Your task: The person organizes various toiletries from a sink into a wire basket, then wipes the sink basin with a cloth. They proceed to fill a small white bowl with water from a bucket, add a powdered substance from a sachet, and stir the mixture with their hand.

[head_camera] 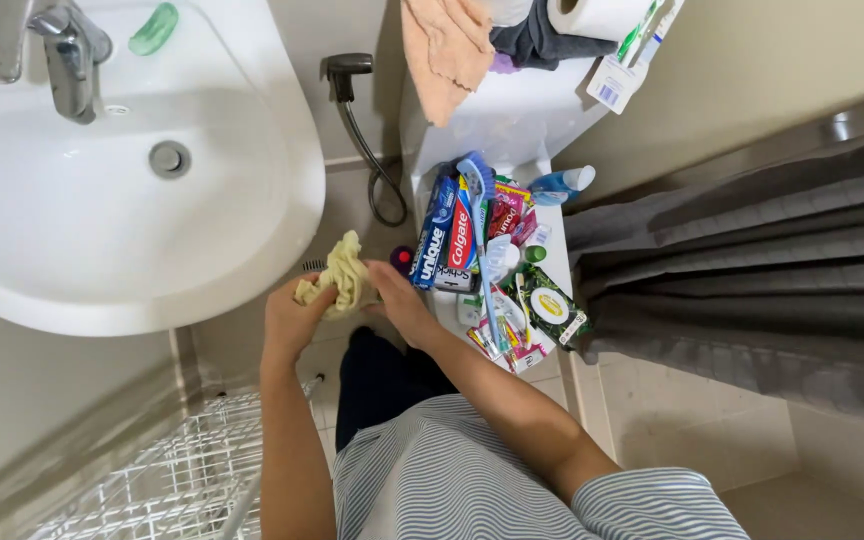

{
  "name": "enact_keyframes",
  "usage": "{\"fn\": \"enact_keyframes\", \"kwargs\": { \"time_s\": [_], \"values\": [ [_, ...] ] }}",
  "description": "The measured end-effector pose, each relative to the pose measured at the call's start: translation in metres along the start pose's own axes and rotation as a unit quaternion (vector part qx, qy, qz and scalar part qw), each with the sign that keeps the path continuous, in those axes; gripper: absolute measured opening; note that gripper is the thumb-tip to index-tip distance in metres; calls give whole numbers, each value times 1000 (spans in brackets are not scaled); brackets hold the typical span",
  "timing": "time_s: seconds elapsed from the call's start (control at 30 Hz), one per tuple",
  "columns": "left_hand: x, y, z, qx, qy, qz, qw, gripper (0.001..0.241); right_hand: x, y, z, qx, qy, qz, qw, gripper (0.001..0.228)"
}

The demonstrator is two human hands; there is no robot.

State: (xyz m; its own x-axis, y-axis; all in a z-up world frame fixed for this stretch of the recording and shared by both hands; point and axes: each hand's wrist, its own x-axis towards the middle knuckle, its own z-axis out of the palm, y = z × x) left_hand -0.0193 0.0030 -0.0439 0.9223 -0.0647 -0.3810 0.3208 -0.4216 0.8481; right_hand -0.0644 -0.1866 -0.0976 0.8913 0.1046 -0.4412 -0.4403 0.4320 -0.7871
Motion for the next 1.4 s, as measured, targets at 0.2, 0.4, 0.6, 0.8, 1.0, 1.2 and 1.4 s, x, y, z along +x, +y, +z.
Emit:
{"fn": "enact_keyframes", "kwargs": {
  "time_s": [0.2, 0.4, 0.6, 0.8, 1.0, 1.2, 1.4],
  "values": [
    [7, -44, 21, 54, -1, -44, 998, 42, -23, 53, -42, -191, -11, 51, 980, 63],
    [13, -73, 27, 55, 28, -87, 994, 45, -51, 104, -87, -209, 41, 142, 967, 51],
    [22, -143, 32, 75, 25, -61, 995, 43, -86, 132, -125, -188, 153, 149, 959, 42],
    [-1, -162, 63, 138, -11, -70, 988, 49, -127, 142, -162, -111, 177, 125, 970, 36],
    [-38, -197, 124, 220, -59, -76, 971, 48, -160, 127, -223, -106, 217, 137, 961, 30],
    [-63, -259, 231, 229, -54, -54, 970, 46, -167, 156, -336, -208, 283, 115, 929, 23],
    [-90, -261, 322, 207, 0, -93, 974, 45, -121, 186, -466, -445, 348, -37, 825, 17]
  ]
}}
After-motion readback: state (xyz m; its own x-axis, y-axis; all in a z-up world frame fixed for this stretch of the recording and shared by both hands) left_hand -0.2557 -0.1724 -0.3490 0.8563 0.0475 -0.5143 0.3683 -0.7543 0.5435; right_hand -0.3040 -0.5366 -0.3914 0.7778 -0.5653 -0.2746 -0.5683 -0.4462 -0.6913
